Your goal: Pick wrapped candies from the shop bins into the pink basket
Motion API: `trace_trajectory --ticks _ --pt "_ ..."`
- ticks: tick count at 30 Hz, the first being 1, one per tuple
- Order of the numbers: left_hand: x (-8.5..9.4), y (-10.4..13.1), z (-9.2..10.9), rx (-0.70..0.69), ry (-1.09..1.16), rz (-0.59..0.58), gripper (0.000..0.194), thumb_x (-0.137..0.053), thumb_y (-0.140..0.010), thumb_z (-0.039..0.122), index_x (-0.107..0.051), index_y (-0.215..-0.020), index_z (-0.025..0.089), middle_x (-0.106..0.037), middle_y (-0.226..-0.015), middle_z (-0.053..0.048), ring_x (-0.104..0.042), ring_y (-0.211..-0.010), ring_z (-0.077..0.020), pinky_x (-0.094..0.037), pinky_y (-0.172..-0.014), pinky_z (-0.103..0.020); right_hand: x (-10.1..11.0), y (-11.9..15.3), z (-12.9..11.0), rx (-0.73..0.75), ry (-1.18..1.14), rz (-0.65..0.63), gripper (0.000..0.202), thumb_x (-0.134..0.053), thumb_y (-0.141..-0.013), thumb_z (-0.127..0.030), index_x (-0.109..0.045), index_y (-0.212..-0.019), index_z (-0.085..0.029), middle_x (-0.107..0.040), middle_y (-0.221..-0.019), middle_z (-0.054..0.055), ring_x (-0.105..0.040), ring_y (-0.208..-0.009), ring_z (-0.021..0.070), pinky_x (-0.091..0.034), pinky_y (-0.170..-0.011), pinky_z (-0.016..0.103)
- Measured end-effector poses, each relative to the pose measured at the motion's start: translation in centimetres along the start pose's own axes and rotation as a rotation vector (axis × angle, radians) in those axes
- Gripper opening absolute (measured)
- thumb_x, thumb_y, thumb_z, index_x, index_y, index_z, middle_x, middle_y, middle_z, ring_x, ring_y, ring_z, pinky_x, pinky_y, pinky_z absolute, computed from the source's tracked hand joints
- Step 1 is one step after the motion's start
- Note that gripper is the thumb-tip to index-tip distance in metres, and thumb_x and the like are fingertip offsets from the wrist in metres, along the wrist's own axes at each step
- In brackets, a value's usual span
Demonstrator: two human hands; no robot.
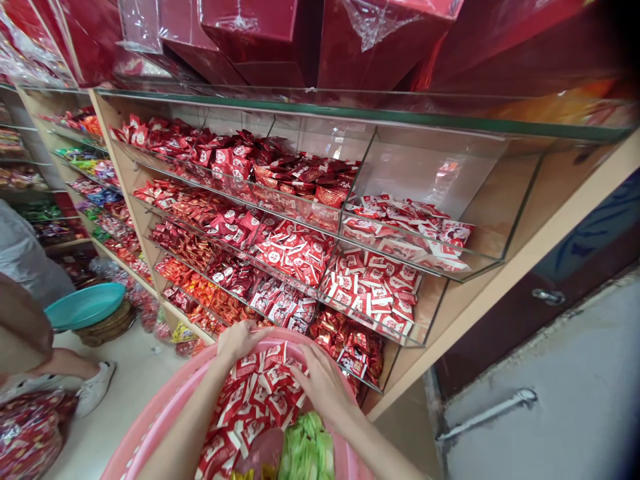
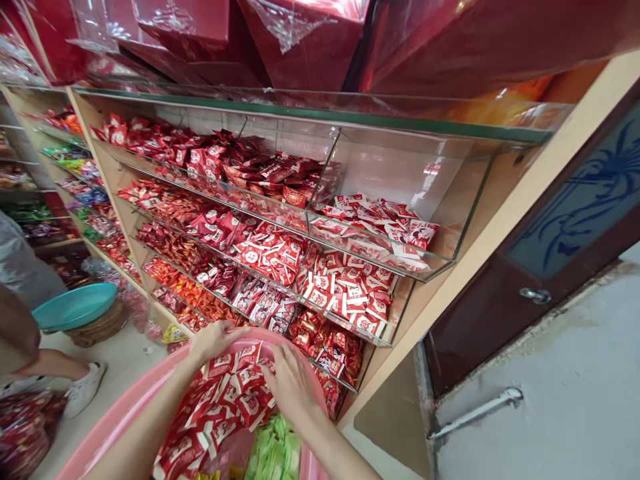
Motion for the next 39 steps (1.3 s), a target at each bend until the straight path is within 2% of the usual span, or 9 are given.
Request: trace_trajectory --ticks 5,8,11,15,19,22,26,30,39 --pt "0.0 -0.2 -0.2 0.002 -0.002 -0.013 0.056 -0.033 -0.071 0.072 -0.059 -0.070 0.022 -0.070 -0.076 -0.007 -0.065 -0.075 -0.0249 -0.043 -0.062 -0.029 4.2 2.4 2.4 -0.018 -0.076 0.158 0.035 -0.038 -0.087 -0.034 -0.051 -0.117 -0.022 -0.058 -0.112 0.007 -0.054 -0.105 0.0200 -0.043 -0.090 0.033" --pt "-0.1 -0.4 0.2 -0.010 -0.012 -0.026 0.057 -0.031 -0.071 0.072 -0.059 -0.071 0.023 -0.070 -0.078 -0.008 -0.065 -0.077 -0.0269 -0.044 -0.064 -0.031 7.2 3.5 3.9 -0.034 -0.081 0.253 0.034 -0.037 -0.088 -0.034 -0.051 -0.117 -0.021 -0.057 -0.113 0.008 -0.053 -0.107 0.0203 -0.041 -0.093 0.035" --pt "-0.1 -0.7 1.1 -0.029 -0.011 -0.037 0.058 -0.030 -0.071 0.073 -0.060 -0.075 0.023 -0.070 -0.080 -0.009 -0.065 -0.080 -0.0274 -0.044 -0.065 -0.031 10.9 3.7 4.1 0.014 -0.060 0.365 0.032 -0.037 -0.089 -0.033 -0.053 -0.114 -0.022 -0.058 -0.110 0.008 -0.054 -0.103 0.0201 -0.043 -0.090 0.035" --pt "-0.1 -1.0 2.5 -0.060 -0.007 -0.035 0.058 -0.031 -0.071 0.073 -0.061 -0.078 0.023 -0.070 -0.081 -0.011 -0.065 -0.081 -0.0283 -0.044 -0.066 -0.032 16.1 1.5 3.2 0.105 0.062 0.486 0.029 -0.036 -0.089 -0.030 -0.054 -0.110 -0.021 -0.061 -0.099 0.007 -0.057 -0.089 0.0190 -0.046 -0.082 0.034" --pt "-0.1 -1.1 3.4 -0.079 -0.004 -0.036 0.057 -0.033 -0.071 0.072 -0.062 -0.078 0.023 -0.070 -0.083 -0.011 -0.064 -0.082 -0.0273 -0.044 -0.067 -0.032 19.3 -2.9 3.6 0.020 0.411 0.483 0.031 -0.037 -0.086 -0.022 -0.052 -0.113 -0.019 -0.057 -0.109 0.011 -0.051 -0.102 0.0226 -0.042 -0.087 0.037" --pt "0.0 -1.0 3.4 -0.077 -0.017 -0.036 0.056 -0.035 -0.070 0.072 -0.062 -0.077 0.023 -0.070 -0.084 -0.011 -0.064 -0.083 -0.0279 -0.044 -0.068 -0.032 20.4 -5.5 4.8 -0.165 0.610 0.444 0.034 -0.040 -0.083 -0.017 -0.050 -0.115 -0.017 -0.054 -0.115 0.015 -0.050 -0.106 0.0265 -0.043 -0.082 0.038" --pt "0.2 -0.8 2.9 -0.068 -0.008 -0.034 0.058 -0.031 -0.071 0.072 -0.061 -0.077 0.023 -0.070 -0.083 -0.011 -0.064 -0.082 -0.0291 -0.044 -0.068 -0.034 20.5 -6.6 5.9 -0.323 0.630 0.351 0.032 -0.043 -0.082 -0.019 -0.051 -0.113 -0.016 -0.059 -0.105 0.017 -0.056 -0.097 0.0283 -0.044 -0.072 0.036" --pt "0.5 -0.7 2.6 -0.052 -0.001 -0.029 0.059 -0.031 -0.070 0.074 -0.062 -0.077 0.023 -0.070 -0.083 -0.011 -0.065 -0.082 -0.0290 -0.045 -0.067 -0.033 20.5 -6.6 6.2 -0.348 0.602 0.324 0.033 -0.044 -0.083 -0.023 -0.049 -0.114 -0.015 -0.063 -0.098 0.018 -0.060 -0.091 0.0289 -0.044 -0.071 0.037" --pt "0.8 -0.5 2.5 -0.044 -0.016 -0.013 0.060 -0.029 -0.070 0.075 -0.060 -0.071 0.024 -0.069 -0.076 -0.007 -0.065 -0.079 -0.0270 -0.045 -0.066 -0.032 20.5 -7.3 8.0 -0.320 0.430 0.444 0.036 -0.044 -0.079 -0.019 -0.053 -0.114 -0.018 -0.066 -0.093 0.012 -0.062 -0.088 0.0255 -0.043 -0.068 0.032"
Point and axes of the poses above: each hand's wrist, its own y-axis away from the middle knuckle, its own x-axis out of the back of the hand, z = x × y, the point moved 7 cm from there along -y, towards the middle knuckle
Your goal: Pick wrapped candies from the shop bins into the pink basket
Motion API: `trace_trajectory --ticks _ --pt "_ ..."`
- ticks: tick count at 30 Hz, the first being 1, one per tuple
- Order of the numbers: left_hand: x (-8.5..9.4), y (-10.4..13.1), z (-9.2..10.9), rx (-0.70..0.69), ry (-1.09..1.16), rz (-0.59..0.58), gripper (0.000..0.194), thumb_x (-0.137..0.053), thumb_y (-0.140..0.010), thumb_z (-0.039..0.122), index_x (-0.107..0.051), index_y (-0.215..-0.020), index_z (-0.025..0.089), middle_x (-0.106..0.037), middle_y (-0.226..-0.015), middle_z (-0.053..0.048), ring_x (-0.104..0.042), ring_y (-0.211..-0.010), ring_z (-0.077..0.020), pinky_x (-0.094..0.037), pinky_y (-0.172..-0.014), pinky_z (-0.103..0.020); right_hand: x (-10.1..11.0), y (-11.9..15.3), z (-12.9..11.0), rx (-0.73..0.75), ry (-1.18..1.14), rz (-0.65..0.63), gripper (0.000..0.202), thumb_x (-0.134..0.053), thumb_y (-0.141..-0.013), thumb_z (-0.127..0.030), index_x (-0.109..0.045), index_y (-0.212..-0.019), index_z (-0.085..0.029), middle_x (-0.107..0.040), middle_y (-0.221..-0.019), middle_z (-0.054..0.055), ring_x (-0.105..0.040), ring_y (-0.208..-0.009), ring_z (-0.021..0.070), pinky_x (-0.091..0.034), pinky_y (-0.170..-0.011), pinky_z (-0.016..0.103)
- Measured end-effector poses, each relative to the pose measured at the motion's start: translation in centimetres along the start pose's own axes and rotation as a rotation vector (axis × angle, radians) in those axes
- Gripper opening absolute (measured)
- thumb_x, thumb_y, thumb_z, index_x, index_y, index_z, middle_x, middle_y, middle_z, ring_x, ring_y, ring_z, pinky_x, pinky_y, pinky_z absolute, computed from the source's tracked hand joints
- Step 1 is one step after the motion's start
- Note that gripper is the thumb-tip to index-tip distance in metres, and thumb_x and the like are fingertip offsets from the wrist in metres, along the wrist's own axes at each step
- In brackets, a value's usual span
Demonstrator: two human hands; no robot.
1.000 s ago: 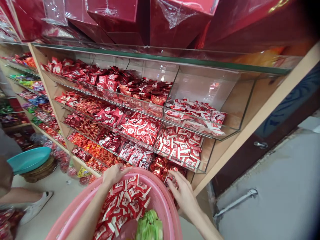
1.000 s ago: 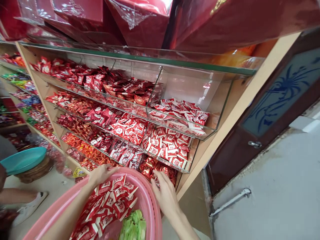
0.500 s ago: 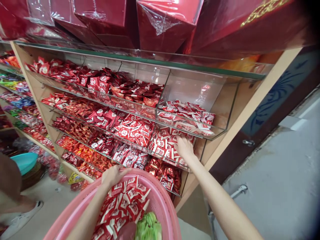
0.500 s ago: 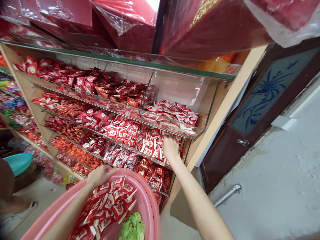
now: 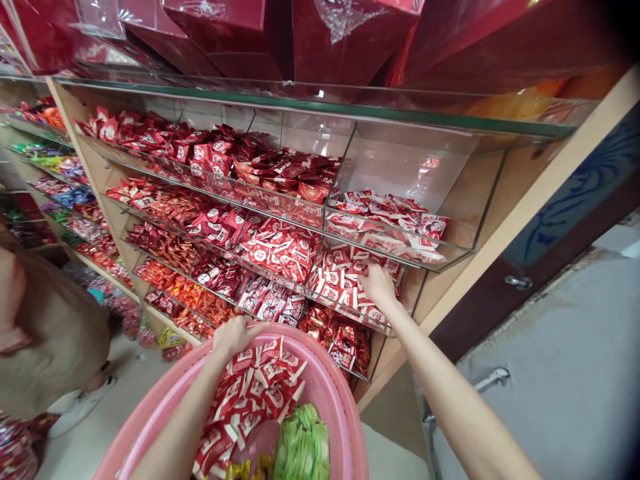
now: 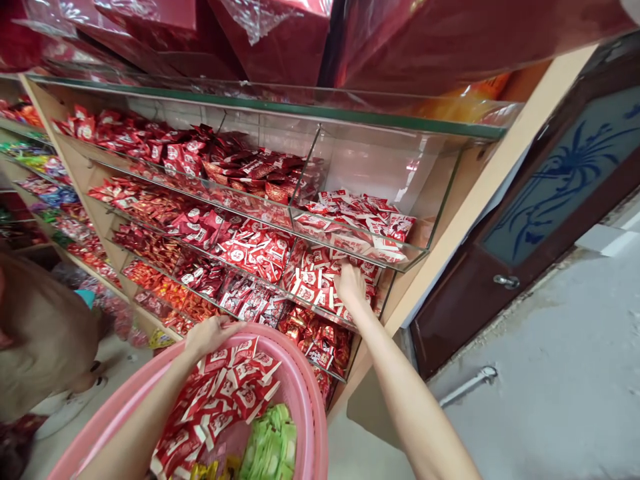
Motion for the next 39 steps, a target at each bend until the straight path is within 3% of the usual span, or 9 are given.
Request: trace_trajectory --ticks 6,9,12,15,17,21,26,32,39 --pt "-0.5 -0.2 0.3 0.009 0.010 -0.013 0.060 -0.031 -0.069 0.075 -0.061 -0.075 0.023 -0.070 -0.080 -0.009 -0.065 -0.080 -0.0258 -0.044 -0.067 -0.030 -0.2 -0.5 1.2 -0.014 -0.225 0.066 0.031 -0.042 -0.077 -0.018 -0.061 -0.101 -0.017 -0.067 -0.082 0.008 -0.061 -0.082 0.0212 -0.043 -0.073 0.030" --pt "-0.7 -0.3 0.7 -0.001 0.009 -0.019 0.061 -0.030 -0.070 0.075 -0.062 -0.076 0.024 -0.070 -0.081 -0.009 -0.065 -0.080 -0.0270 -0.045 -0.067 -0.032 0.9 0.3 1.1 0.023 -0.328 0.130 0.029 -0.042 -0.076 -0.017 -0.063 -0.097 -0.015 -0.065 -0.080 0.007 -0.059 -0.076 0.0197 -0.043 -0.074 0.031" --pt "-0.6 -0.4 0.9 0.001 0.011 -0.014 0.061 -0.030 -0.070 0.075 -0.063 -0.077 0.023 -0.070 -0.080 -0.009 -0.065 -0.080 -0.0266 -0.045 -0.067 -0.031 3.6 3.7 -0.5 0.164 -0.407 0.229 0.027 -0.042 -0.079 -0.019 -0.061 -0.097 -0.016 -0.062 -0.089 0.008 -0.057 -0.079 0.0190 -0.043 -0.075 0.031" --pt "-0.5 -0.5 0.7 0.010 0.011 -0.015 0.061 -0.031 -0.070 0.074 -0.063 -0.079 0.024 -0.070 -0.080 -0.009 -0.065 -0.080 -0.0268 -0.045 -0.067 -0.032 5.2 8.9 -3.5 0.320 -0.543 0.191 0.023 -0.041 -0.084 -0.022 -0.059 -0.099 -0.020 -0.059 -0.092 0.006 -0.055 -0.083 0.0178 -0.042 -0.076 0.029" --pt "-0.6 -0.5 0.4 0.025 0.012 -0.019 0.059 -0.032 -0.070 0.073 -0.063 -0.079 0.024 -0.070 -0.080 -0.009 -0.065 -0.081 -0.0266 -0.045 -0.067 -0.031 4.0 12.1 -6.2 0.386 -0.686 0.031 0.022 -0.040 -0.086 -0.021 -0.059 -0.097 -0.022 -0.058 -0.089 0.004 -0.054 -0.081 0.0160 -0.042 -0.073 0.027" --pt "-0.7 -0.4 0.0 0.022 0.006 -0.004 0.056 -0.033 -0.072 0.070 -0.063 -0.077 0.023 -0.070 -0.079 -0.008 -0.065 -0.080 -0.0250 -0.044 -0.066 -0.029 -2.8 15.8 -12.0 0.431 -0.857 -0.341 0.025 -0.044 -0.080 -0.010 -0.062 -0.091 -0.022 -0.057 -0.081 0.000 -0.052 -0.073 0.0120 -0.040 -0.066 0.023" --pt "-0.6 -0.1 -0.3 0.010 -0.015 0.035 0.052 -0.035 -0.073 0.068 -0.061 -0.072 0.023 -0.069 -0.078 -0.008 -0.065 -0.079 -0.0247 -0.043 -0.063 -0.028 -9.7 16.1 -15.8 0.393 -0.784 -0.409 0.028 -0.045 -0.069 -0.001 -0.062 -0.083 -0.019 -0.056 -0.073 -0.001 -0.050 -0.069 0.0123 -0.037 -0.064 0.023" --pt "-0.5 0.5 -1.2 0.054 -0.005 0.029 0.052 -0.036 -0.072 0.069 -0.060 -0.071 0.023 -0.068 -0.076 -0.008 -0.064 -0.079 -0.0245 -0.042 -0.064 -0.028 -11.3 16.7 -16.3 0.341 -0.594 -0.409 0.029 -0.043 -0.068 -0.002 -0.059 -0.085 -0.019 -0.057 -0.076 0.001 -0.052 -0.073 0.0155 -0.037 -0.066 0.025" --pt "-0.4 0.8 -1.6 0.043 -0.008 0.044 0.057 -0.032 -0.071 0.072 -0.059 -0.068 0.023 -0.069 -0.075 -0.008 -0.065 -0.078 -0.0255 -0.043 -0.064 -0.030 -12.0 17.4 -17.5 0.341 -0.571 -0.407 0.026 -0.040 -0.074 -0.006 -0.059 -0.088 -0.018 -0.061 -0.090 0.006 -0.056 -0.085 0.0196 -0.042 -0.073 0.030"
Point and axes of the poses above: each hand's wrist, its own y-axis away from the middle knuckle, its own x-axis out of the back of the hand, z = x × y, the point moved 7 cm from there along -y, towards the middle knuckle
